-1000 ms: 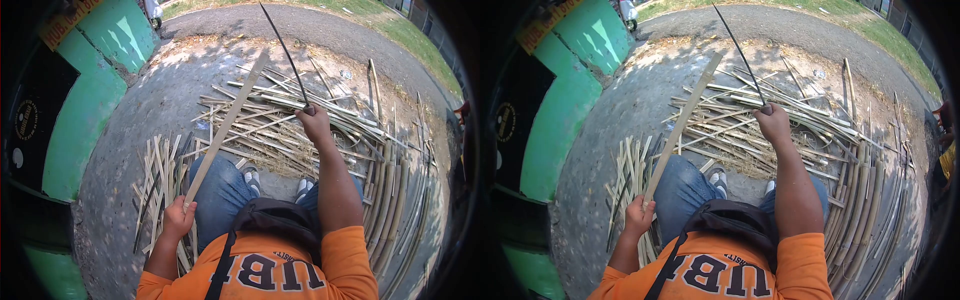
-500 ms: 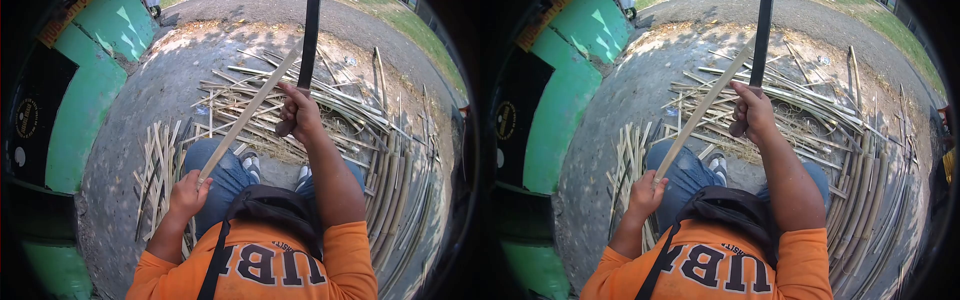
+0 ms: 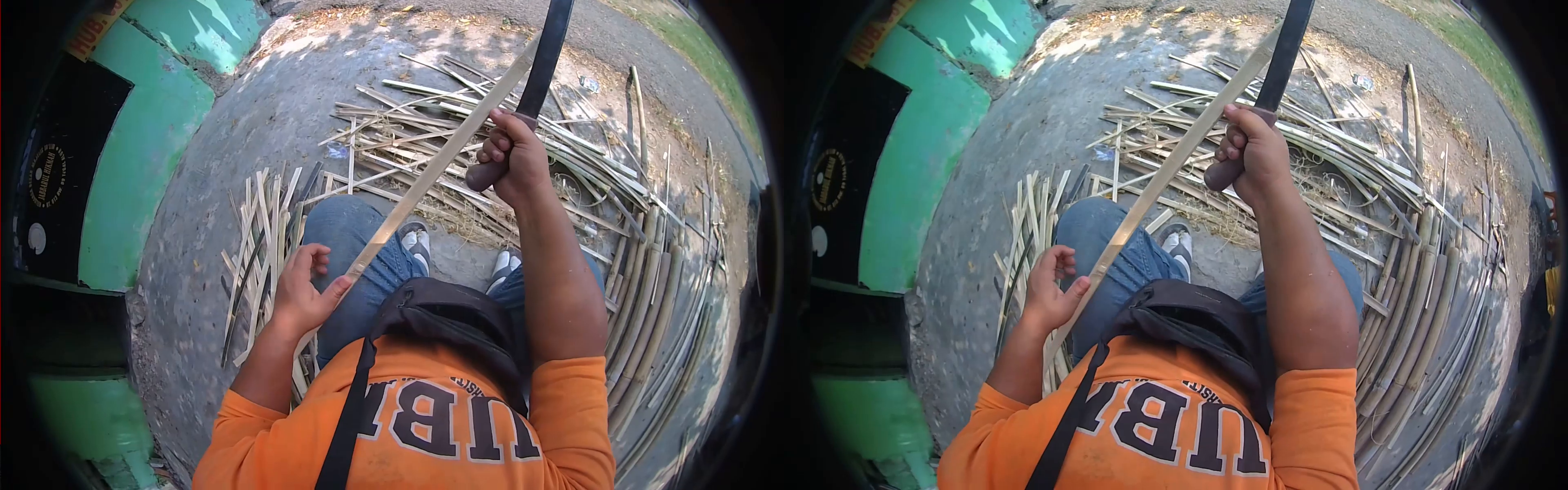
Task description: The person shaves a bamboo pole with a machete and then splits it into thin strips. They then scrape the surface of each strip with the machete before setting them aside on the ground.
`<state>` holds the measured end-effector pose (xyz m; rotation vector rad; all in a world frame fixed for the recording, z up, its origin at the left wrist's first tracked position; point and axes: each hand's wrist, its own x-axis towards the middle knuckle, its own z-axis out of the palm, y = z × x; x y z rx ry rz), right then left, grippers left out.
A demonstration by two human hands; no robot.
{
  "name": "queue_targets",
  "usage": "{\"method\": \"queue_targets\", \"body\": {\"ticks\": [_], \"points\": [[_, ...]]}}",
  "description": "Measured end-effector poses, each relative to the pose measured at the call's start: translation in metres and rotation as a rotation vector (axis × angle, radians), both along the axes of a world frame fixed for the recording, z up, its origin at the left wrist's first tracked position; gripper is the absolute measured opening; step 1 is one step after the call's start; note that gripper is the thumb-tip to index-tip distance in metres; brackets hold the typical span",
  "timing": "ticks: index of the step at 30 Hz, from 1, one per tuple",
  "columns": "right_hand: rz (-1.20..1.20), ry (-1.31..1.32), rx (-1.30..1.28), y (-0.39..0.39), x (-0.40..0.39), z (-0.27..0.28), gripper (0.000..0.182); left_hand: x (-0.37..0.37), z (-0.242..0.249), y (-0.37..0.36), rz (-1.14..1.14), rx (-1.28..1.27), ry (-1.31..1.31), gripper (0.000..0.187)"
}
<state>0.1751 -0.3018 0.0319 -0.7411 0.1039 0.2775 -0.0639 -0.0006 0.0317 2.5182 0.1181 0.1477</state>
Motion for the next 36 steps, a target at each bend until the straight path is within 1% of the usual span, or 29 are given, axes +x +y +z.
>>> {"method": "queue_targets", "body": {"ticks": [1,4,5,8,9,12,13,15,17,19,22,25,27,28,29,31,32,34,35,36], "points": [[-0.003,-0.006,-0.014,-0.001,0.001,-0.002,0.017,-0.008,-0.006,0.018,0.016,-0.014,-0.032,0.055],[-0.020,0.014,-0.028,0.000,0.002,-0.002,0.015,-0.041,-0.017,0.063,0.124,-0.322,0.165,0.054],[-0.022,0.014,-0.041,0.001,0.004,-0.005,0.016,-0.053,-0.018,0.071,0.158,-0.284,0.251,0.051],[-0.042,0.035,-0.073,0.005,0.005,-0.008,0.018,-0.092,-0.032,0.086,0.101,-0.339,0.407,0.046],[-0.034,0.036,-0.074,0.006,0.006,-0.010,0.018,-0.099,-0.033,0.082,0.081,-0.301,0.380,0.040],[-0.010,0.024,-0.068,0.008,0.009,-0.014,0.018,-0.097,-0.036,0.074,0.133,-0.392,0.233,0.035],[-0.003,0.016,-0.060,0.008,0.009,-0.016,0.018,-0.084,-0.034,0.070,0.096,-0.415,0.155,0.033],[0.010,0.003,-0.060,0.010,0.006,-0.013,0.017,-0.052,-0.019,0.056,0.052,-0.319,0.074,0.035],[0.019,0.010,-0.058,0.010,0.006,-0.016,0.015,-0.010,0.009,0.032,-0.070,-0.300,0.050,0.039],[0.011,0.013,-0.066,0.009,0.004,-0.014,0.014,0.027,0.024,0.011,-0.207,-0.197,0.013,0.047],[-0.023,0.044,-0.081,0.008,0.001,-0.010,0.014,0.070,0.036,-0.024,-0.243,-0.223,0.071,0.056],[-0.023,0.036,-0.063,0.005,-0.001,-0.009,0.014,0.098,0.029,-0.033,-0.406,-0.262,0.298,0.061],[-0.016,0.021,-0.063,0.003,-0.003,-0.005,0.013,0.111,0.027,-0.030,-0.477,-0.263,0.476,0.058],[-0.047,0.066,-0.055,0.005,-0.002,-0.004,0.017,0.120,0.032,-0.027,-0.516,-0.252,0.549,0.057],[-0.045,0.046,-0.049,0.005,-0.003,-0.001,0.021,0.125,0.040,-0.023,-0.517,-0.246,0.589,0.047],[-0.039,0.021,-0.036,0.004,-0.006,0.002,0.034,0.135,0.064,-0.009,-0.450,-0.280,0.486,0.040],[-0.043,0.032,-0.025,0.003,-0.006,0.003,0.033,0.138,0.076,0.000,-0.415,-0.300,0.439,0.036],[-0.049,0.056,-0.001,-0.002,-0.004,0.004,0.034,0.147,0.124,0.016,-0.264,-0.185,0.276,0.030],[-0.053,0.052,0.014,-0.004,-0.004,0.004,0.034,0.152,0.143,0.034,-0.239,-0.202,0.137,0.031],[-0.054,0.049,0.027,-0.008,-0.003,0.003,0.034,0.153,0.170,0.045,-0.155,-0.021,-0.031,0.029]]}}
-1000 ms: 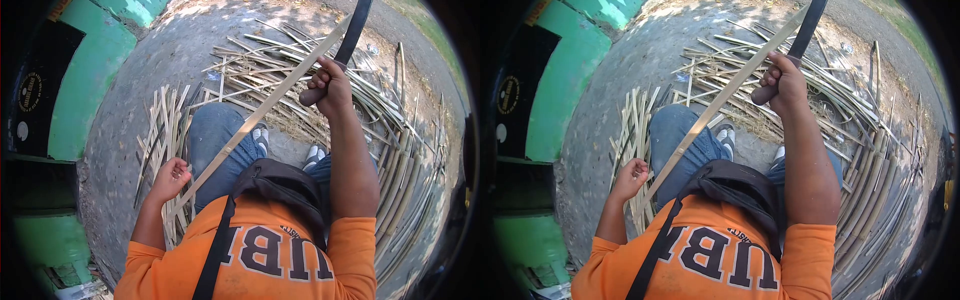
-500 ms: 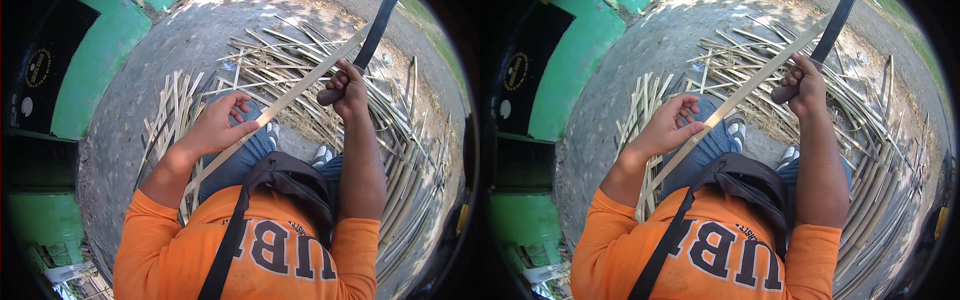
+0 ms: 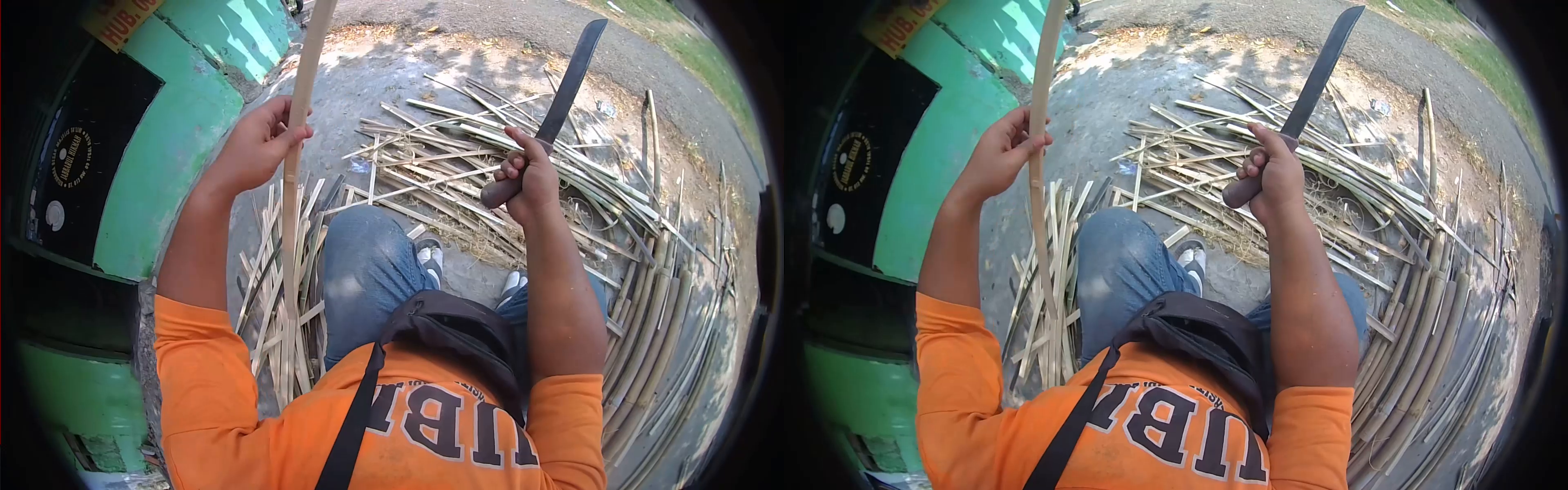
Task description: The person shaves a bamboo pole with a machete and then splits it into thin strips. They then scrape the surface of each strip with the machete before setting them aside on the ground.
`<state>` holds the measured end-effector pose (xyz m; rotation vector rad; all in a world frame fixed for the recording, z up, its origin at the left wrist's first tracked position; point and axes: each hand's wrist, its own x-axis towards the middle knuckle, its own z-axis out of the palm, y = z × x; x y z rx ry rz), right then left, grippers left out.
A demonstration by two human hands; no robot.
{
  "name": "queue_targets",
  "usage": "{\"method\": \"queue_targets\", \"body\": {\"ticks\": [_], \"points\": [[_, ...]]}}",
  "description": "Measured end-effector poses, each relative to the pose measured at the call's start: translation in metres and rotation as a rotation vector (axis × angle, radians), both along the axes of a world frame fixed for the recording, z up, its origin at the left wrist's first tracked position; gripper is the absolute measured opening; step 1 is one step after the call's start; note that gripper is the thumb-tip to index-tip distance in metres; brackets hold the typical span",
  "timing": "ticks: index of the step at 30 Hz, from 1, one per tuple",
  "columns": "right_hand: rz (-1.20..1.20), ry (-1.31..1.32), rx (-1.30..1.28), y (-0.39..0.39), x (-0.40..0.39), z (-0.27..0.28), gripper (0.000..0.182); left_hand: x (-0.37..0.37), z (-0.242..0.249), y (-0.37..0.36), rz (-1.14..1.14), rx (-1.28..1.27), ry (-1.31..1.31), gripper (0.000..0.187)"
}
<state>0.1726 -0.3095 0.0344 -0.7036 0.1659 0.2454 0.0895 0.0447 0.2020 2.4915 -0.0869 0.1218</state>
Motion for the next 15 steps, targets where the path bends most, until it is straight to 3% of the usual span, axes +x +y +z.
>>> {"method": "queue_targets", "body": {"ticks": [4,7,10,15], "points": [[-0.038,0.008,0.017,-0.005,0.003,0.000,0.032,0.004,0.091,0.061,0.150,-0.059,-0.582,0.029],[-0.042,-0.022,0.031,-0.006,0.000,0.004,0.032,-0.013,0.130,0.086,0.192,-0.195,-0.872,0.030],[-0.002,-0.073,0.019,-0.005,0.000,0.002,0.037,-0.033,0.126,0.076,0.253,-0.402,-1.052,0.034],[0.076,-0.203,-0.054,-0.001,-0.011,0.008,0.054,-0.059,0.069,0.033,0.202,-0.759,-1.144,0.035]]}}
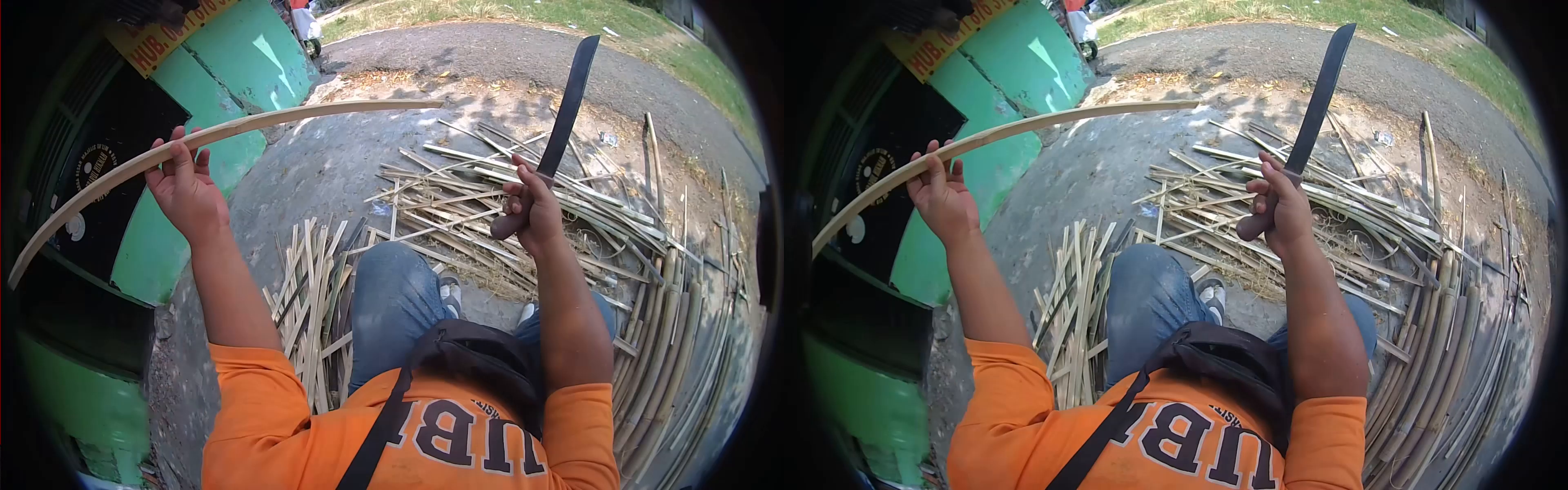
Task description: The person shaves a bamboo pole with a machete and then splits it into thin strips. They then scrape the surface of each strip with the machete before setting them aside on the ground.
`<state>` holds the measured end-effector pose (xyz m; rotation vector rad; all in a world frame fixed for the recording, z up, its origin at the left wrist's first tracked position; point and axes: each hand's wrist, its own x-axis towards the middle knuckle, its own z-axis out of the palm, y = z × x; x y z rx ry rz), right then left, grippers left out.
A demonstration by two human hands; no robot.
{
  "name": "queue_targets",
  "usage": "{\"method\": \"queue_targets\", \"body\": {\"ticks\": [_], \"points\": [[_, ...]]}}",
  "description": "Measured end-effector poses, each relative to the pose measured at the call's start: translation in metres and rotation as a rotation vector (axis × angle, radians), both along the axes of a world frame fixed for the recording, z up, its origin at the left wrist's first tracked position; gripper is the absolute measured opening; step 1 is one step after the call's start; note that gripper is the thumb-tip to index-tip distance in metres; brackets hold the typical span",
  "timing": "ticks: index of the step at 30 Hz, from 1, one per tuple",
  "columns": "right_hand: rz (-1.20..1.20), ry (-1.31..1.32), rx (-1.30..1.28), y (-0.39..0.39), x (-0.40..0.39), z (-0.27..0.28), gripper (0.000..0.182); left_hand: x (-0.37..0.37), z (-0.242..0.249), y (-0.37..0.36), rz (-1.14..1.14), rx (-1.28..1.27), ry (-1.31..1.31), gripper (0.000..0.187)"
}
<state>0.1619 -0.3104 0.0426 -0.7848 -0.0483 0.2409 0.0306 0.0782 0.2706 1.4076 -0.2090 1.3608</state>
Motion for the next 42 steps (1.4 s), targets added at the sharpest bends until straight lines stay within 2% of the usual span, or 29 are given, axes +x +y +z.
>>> {"method": "queue_targets", "body": {"ticks": [5,10,23,35,38,41,42], "points": [[0.065,-0.108,0.027,0.009,-0.003,0.003,0.064,0.004,-0.071,-0.044,-0.123,-0.183,0.038,0.037],[0.035,-0.117,-0.024,0.010,-0.007,0.009,0.066,0.021,-0.112,-0.068,-0.186,-0.285,0.141,0.039],[0.119,-0.057,-0.086,0.014,-0.005,0.000,0.064,0.026,-0.144,-0.089,-0.292,-0.398,0.199,0.036],[0.053,0.010,-0.032,0.015,0.004,-0.015,0.060,0.004,-0.174,-0.072,-0.464,-0.322,0.296,0.038],[-0.005,0.040,-0.057,0.016,0.006,-0.019,0.059,-0.010,-0.181,-0.068,-0.468,-0.278,0.575,0.045],[-0.017,0.036,-0.104,0.015,0.006,-0.019,0.058,-0.042,-0.189,-0.047,-0.593,0.204,1.342,0.052],[-0.005,0.031,-0.122,0.015,0.006,-0.018,0.057,-0.055,-0.184,-0.050,-0.687,0.294,1.374,0.053]]}}
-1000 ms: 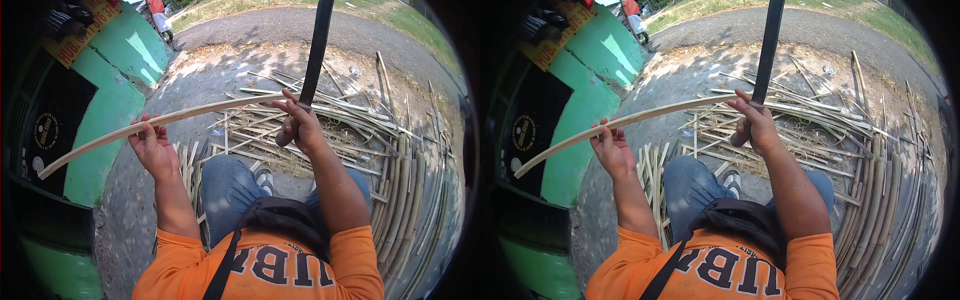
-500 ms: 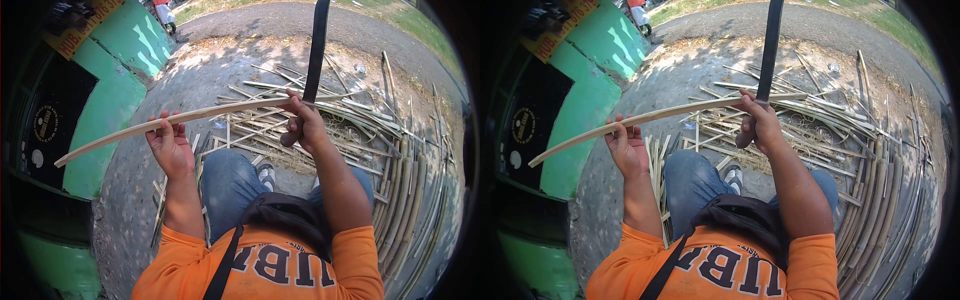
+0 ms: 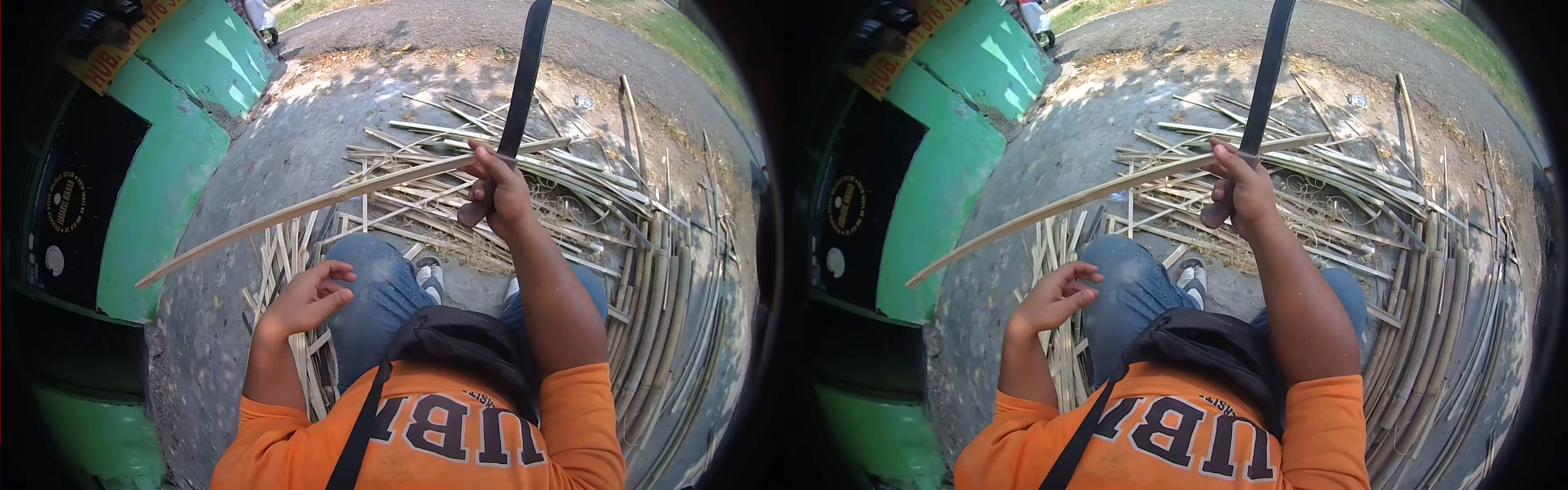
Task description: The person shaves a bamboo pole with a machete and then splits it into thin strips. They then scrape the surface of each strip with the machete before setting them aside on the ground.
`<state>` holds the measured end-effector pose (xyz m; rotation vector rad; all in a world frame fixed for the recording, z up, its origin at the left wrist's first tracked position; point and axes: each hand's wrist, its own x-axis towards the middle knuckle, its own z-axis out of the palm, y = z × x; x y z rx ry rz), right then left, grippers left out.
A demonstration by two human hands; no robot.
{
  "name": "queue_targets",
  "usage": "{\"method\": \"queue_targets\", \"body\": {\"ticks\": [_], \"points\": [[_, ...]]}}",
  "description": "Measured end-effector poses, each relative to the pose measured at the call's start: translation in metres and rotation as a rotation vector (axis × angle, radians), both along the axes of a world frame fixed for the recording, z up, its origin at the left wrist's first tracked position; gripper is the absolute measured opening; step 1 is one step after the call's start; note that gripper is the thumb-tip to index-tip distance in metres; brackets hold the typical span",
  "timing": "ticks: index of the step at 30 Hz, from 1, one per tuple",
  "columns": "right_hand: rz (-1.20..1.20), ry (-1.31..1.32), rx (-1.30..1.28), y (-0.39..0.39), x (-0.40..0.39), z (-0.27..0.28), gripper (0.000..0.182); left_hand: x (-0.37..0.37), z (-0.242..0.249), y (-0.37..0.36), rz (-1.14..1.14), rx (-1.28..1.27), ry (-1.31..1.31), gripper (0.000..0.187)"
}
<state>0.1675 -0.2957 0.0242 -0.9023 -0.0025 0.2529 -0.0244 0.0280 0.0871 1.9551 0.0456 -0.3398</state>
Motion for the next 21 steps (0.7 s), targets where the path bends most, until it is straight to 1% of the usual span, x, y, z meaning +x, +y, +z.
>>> {"method": "queue_targets", "body": {"ticks": [2,3,5,7,10,13,14,17,20,21], "points": [[0.008,-0.003,-0.028,0.001,0.000,-0.002,0.055,-0.027,0.028,-0.013,-0.241,0.034,0.074,0.053],[0.006,-0.011,-0.015,0.003,0.003,-0.007,0.059,-0.033,0.038,-0.013,-0.211,0.039,-0.081,0.051],[0.015,0.001,-0.041,0.007,0.003,-0.011,0.059,-0.040,0.055,-0.007,-0.141,0.047,-0.396,0.047],[0.020,-0.015,-0.079,0.011,0.002,-0.012,0.056,-0.021,0.077,0.006,-0.042,0.584,-0.646,0.058],[0.044,-0.065,-0.101,0.015,0.003,-0.021,0.051,0.023,0.086,0.017,0.001,0.874,-0.653,0.072],[0.090,-0.078,-0.128,0.016,-0.002,-0.018,0.051,0.049,0.065,0.048,-0.114,1.047,-0.296,0.082],[0.094,-0.076,-0.142,0.015,-0.005,-0.016,0.051,0.058,0.057,0.062,-0.175,0.887,-0.083,0.085],[0.076,-0.077,-0.123,0.014,-0.004,-0.018,0.046,0.058,0.050,0.060,-0.228,0.603,0.381,0.076],[0.090,-0.116,-0.133,0.012,0.001,-0.017,0.044,0.032,0.025,0.064,-0.273,0.285,0.576,0.059],[0.101,-0.126,-0.137,0.012,0.000,-0.015,0.044,0.023,0.015,0.067,-0.276,0.262,0.617,0.054]]}}
